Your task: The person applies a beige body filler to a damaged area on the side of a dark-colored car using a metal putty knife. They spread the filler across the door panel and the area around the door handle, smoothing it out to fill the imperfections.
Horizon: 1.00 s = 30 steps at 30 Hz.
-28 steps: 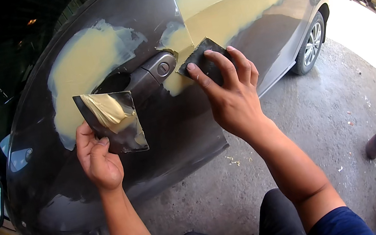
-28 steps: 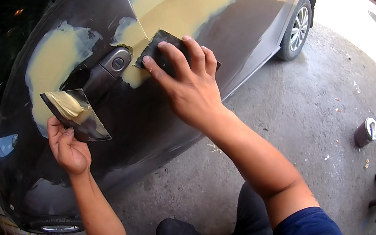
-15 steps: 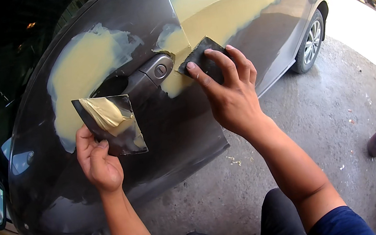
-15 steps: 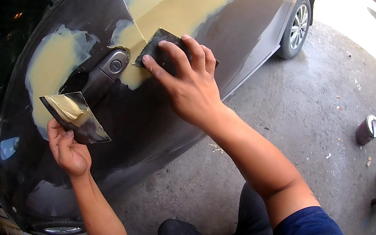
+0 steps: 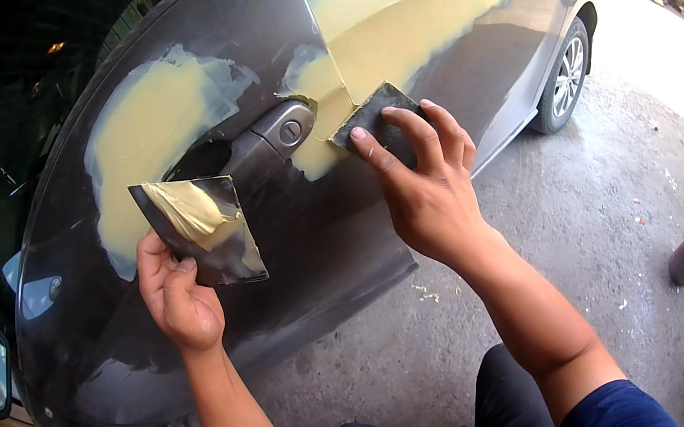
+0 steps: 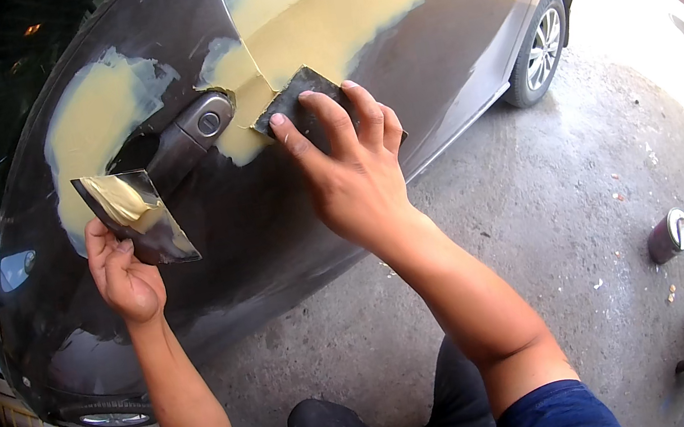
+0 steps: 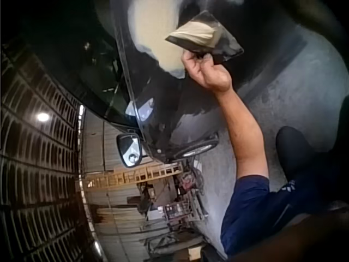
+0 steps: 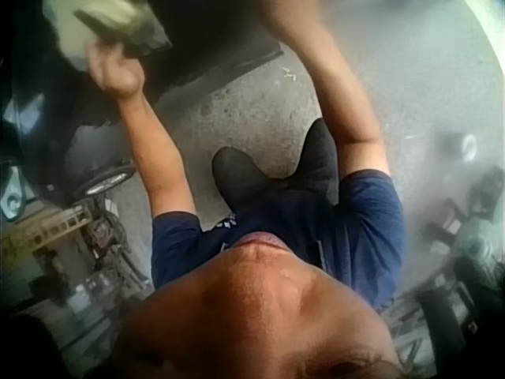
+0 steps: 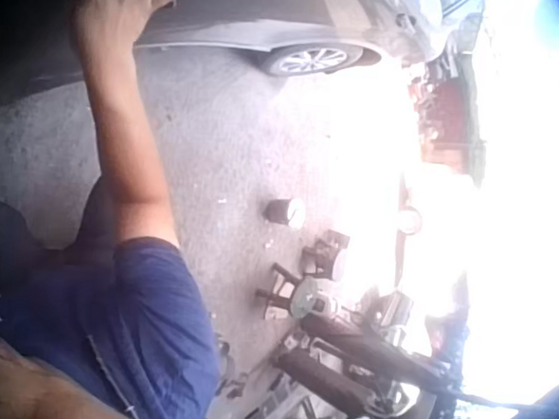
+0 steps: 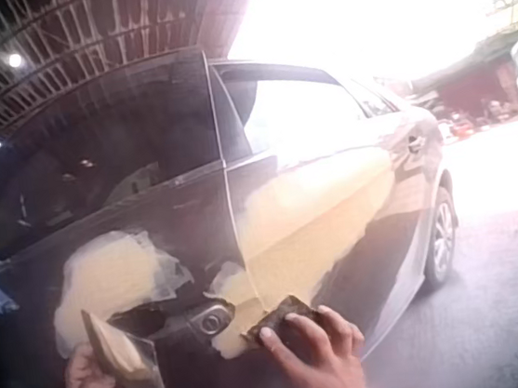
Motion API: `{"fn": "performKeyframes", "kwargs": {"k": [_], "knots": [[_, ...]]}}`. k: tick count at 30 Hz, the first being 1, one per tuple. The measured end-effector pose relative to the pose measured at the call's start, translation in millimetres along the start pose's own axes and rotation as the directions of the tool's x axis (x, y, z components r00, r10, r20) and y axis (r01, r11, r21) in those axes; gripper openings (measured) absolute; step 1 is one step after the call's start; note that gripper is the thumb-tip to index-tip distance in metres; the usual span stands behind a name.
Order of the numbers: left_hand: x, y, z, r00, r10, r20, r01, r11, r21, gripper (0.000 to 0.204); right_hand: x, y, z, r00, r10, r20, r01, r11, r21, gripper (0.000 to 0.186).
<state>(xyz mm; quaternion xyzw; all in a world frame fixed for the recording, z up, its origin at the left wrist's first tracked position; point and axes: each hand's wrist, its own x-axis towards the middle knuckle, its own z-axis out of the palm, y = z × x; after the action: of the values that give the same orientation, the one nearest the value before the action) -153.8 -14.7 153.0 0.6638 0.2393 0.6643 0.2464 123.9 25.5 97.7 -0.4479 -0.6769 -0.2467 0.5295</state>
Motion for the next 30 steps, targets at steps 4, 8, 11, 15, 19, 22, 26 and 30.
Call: {"fn": "performKeyframes", "kwargs": {"k": [4,8,11,15,19,22,26,30], "knots": [[0,2,5,1.000,0.006,-0.025,-0.006,1.000,-0.004,0.042,13,0,-5,0.999,-0.014,-0.029,0.013,1.000,-0.015,0.062],[0,2,3,1.000,-0.010,-0.015,0.010,0.999,-0.041,0.042,9,1,2,0.999,-0.030,-0.024,0.030,0.999,-0.022,0.062],[0,2,2,1.000,-0.014,-0.006,0.014,0.998,-0.062,0.043,-6,3,6,1.000,-0.031,0.001,0.031,0.999,-0.018,0.061],[0,1,2,1.000,-0.006,0.001,0.006,0.999,-0.047,0.044,-21,8,3,0.999,-0.011,0.045,0.012,1.000,-0.010,0.061],[-1,2,3,1.000,-0.002,-0.007,0.002,1.000,-0.022,0.045,-15,3,-11,0.999,0.037,0.022,-0.037,0.999,-0.001,0.060],[-1,4,8,1.000,-0.017,-0.016,0.016,0.998,-0.063,0.044,2,-3,-15,0.997,0.071,-0.004,-0.071,0.997,-0.020,0.057],[0,3,2,1.000,-0.015,-0.010,0.015,0.999,-0.036,0.044,13,-12,-6,0.994,0.097,-0.060,-0.096,0.995,0.015,0.056],[0,3,6,0.999,-0.025,-0.024,0.024,0.999,-0.037,0.044,13,-11,4,0.992,0.095,-0.088,-0.094,0.996,0.011,0.056]]}}
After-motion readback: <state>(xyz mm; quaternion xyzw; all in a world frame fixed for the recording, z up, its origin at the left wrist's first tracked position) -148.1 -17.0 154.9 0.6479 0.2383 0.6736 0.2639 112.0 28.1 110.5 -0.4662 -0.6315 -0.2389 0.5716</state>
